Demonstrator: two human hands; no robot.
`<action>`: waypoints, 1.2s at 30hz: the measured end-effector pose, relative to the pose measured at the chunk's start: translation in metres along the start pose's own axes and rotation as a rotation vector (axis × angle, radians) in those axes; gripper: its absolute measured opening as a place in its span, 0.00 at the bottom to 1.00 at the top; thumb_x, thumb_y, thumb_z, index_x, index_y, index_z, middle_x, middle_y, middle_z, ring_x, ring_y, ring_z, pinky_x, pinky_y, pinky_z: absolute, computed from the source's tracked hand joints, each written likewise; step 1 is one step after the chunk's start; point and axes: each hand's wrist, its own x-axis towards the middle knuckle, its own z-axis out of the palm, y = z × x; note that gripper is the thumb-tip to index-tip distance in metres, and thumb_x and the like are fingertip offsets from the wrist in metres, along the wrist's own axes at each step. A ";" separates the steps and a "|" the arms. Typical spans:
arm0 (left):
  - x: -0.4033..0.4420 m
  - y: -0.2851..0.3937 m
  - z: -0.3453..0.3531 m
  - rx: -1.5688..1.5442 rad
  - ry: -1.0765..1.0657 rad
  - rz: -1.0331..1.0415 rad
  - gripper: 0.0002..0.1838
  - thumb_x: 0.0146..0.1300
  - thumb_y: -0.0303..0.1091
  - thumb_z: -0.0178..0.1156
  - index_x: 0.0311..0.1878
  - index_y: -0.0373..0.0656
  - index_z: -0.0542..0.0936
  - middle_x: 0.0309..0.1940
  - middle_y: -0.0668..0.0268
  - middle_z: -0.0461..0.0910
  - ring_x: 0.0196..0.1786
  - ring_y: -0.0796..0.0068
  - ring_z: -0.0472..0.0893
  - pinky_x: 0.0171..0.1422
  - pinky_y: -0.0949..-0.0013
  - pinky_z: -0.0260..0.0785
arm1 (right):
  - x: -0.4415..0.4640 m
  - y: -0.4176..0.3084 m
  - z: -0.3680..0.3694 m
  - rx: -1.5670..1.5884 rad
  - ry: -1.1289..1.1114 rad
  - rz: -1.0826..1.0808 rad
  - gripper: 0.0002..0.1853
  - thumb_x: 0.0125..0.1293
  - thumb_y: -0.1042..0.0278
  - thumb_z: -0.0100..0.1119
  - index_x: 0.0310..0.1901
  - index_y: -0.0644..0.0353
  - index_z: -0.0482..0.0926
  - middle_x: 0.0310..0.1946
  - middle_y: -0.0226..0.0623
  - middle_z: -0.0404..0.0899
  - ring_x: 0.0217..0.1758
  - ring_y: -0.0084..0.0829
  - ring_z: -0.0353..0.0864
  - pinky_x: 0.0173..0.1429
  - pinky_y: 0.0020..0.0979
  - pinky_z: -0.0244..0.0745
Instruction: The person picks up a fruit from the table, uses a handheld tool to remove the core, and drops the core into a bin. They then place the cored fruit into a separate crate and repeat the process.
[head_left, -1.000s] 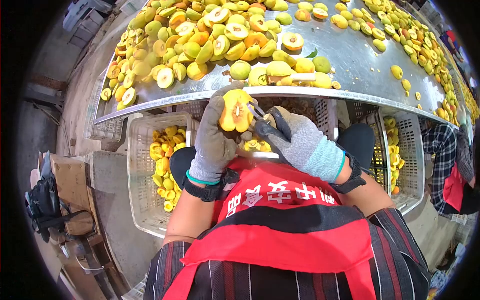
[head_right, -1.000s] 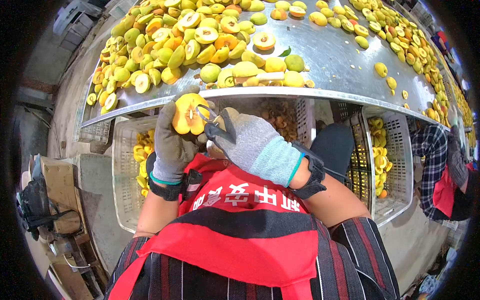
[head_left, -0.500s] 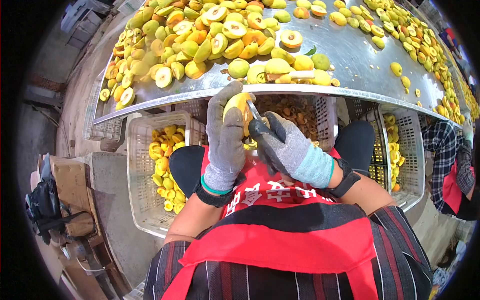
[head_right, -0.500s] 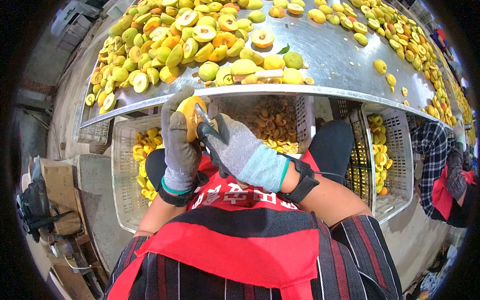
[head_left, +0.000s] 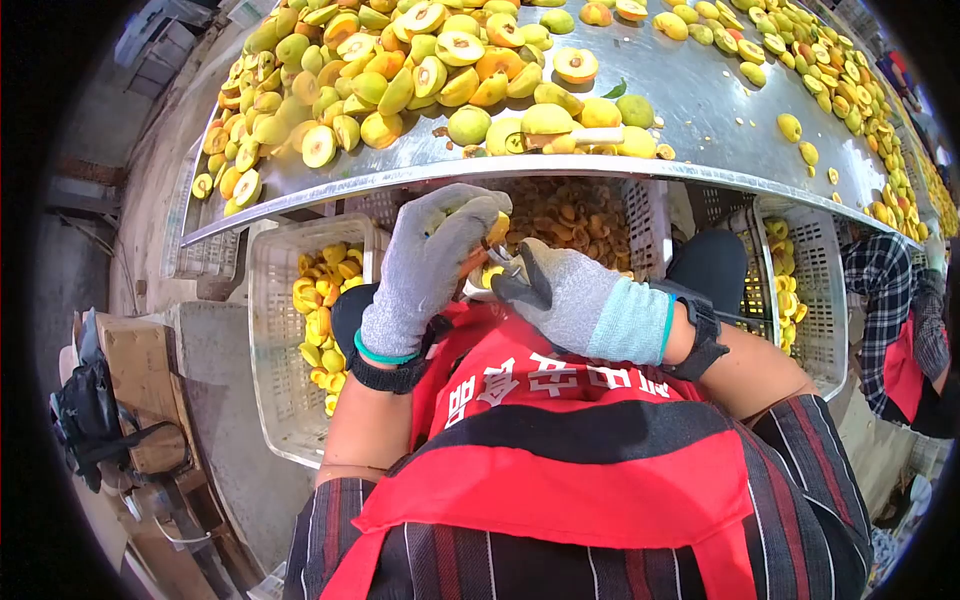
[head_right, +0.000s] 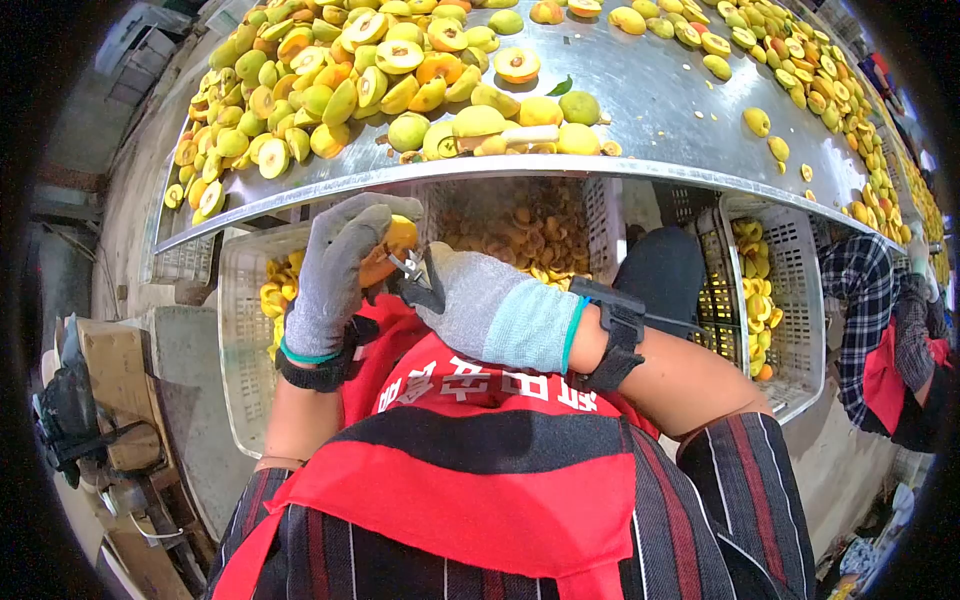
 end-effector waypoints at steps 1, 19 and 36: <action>0.002 0.003 -0.001 -0.088 -0.052 -0.131 0.14 0.63 0.33 0.49 0.41 0.32 0.78 0.36 0.61 0.78 0.38 0.73 0.77 0.44 0.71 0.70 | 0.001 0.002 0.004 0.000 -0.001 0.000 0.15 0.62 0.59 0.48 0.41 0.64 0.71 0.32 0.57 0.76 0.39 0.55 0.76 0.43 0.46 0.71; 0.004 -0.016 0.004 -0.239 -0.202 -0.008 0.12 0.60 0.30 0.56 0.44 0.34 0.77 0.32 0.64 0.79 0.34 0.75 0.78 0.41 0.75 0.70 | 0.010 0.015 0.014 -0.057 0.026 -0.007 0.19 0.64 0.52 0.49 0.42 0.63 0.71 0.27 0.56 0.75 0.35 0.52 0.77 0.36 0.43 0.72; 0.002 -0.004 0.040 -0.461 0.068 -0.261 0.13 0.60 0.32 0.52 0.42 0.35 0.80 0.34 0.65 0.79 0.38 0.79 0.77 0.43 0.77 0.69 | -0.004 0.017 0.002 0.248 -0.318 0.094 0.15 0.62 0.60 0.45 0.40 0.65 0.71 0.33 0.56 0.75 0.38 0.52 0.76 0.43 0.43 0.72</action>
